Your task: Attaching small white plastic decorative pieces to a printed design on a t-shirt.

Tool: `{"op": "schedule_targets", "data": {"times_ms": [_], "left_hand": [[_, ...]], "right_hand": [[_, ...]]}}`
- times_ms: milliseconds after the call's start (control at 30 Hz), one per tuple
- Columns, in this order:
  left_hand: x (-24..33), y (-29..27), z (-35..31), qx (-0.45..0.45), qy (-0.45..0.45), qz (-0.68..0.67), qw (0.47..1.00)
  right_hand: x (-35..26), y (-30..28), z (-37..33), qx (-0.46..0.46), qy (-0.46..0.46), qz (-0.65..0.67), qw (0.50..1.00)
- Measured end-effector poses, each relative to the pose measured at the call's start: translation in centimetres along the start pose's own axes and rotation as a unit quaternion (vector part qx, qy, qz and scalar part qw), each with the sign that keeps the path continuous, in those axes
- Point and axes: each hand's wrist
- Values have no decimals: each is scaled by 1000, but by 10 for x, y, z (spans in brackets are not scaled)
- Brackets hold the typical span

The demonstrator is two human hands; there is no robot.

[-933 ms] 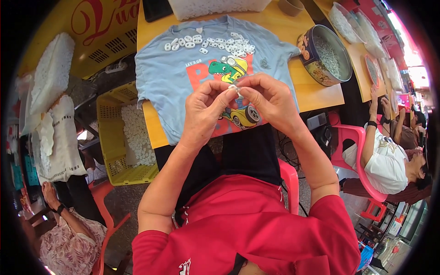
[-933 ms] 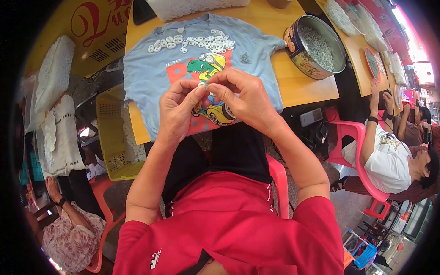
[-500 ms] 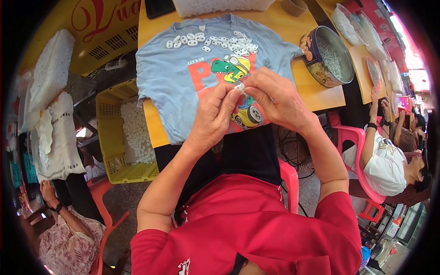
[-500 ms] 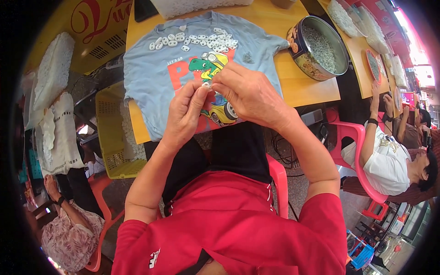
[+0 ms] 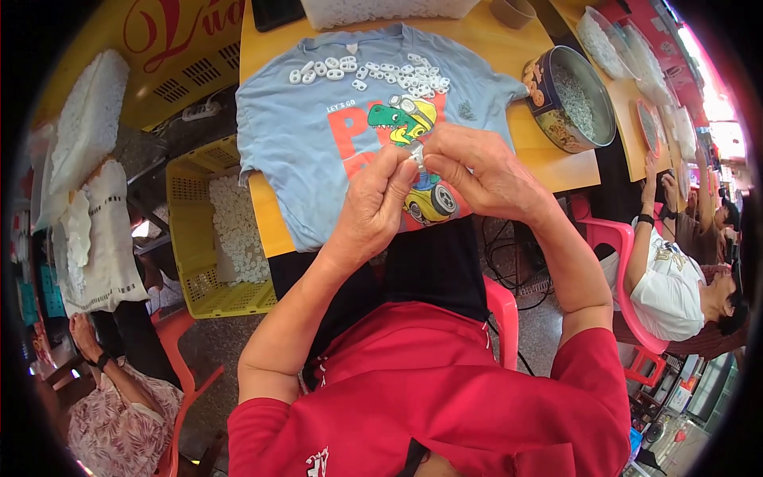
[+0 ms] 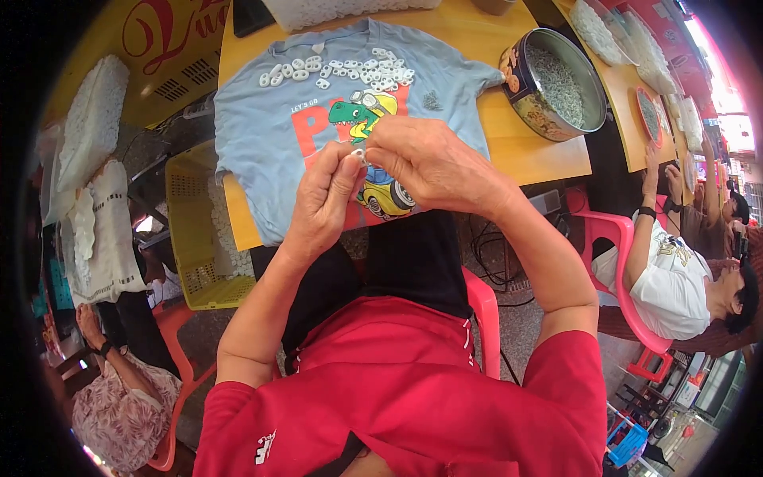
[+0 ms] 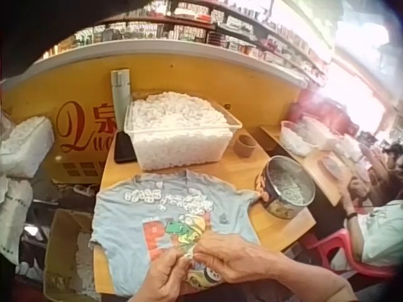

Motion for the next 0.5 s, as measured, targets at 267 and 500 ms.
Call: {"op": "schedule_targets", "data": {"times_ms": [267,500], "left_hand": [[3,-2,0,-19,-4,3,1000],[4,0,1,-18,-18,10,1000]], "right_hand": [[-1,0,2,-6,-1,13,1000],[2,4,0,-3,19,34,999]]}}
Point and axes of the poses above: each hand's wrist, its own z-axis towards the middle knuckle, its own y-axis out of the palm, x = y × z, and after that the axes turned 9 degrees about -z, right-handed
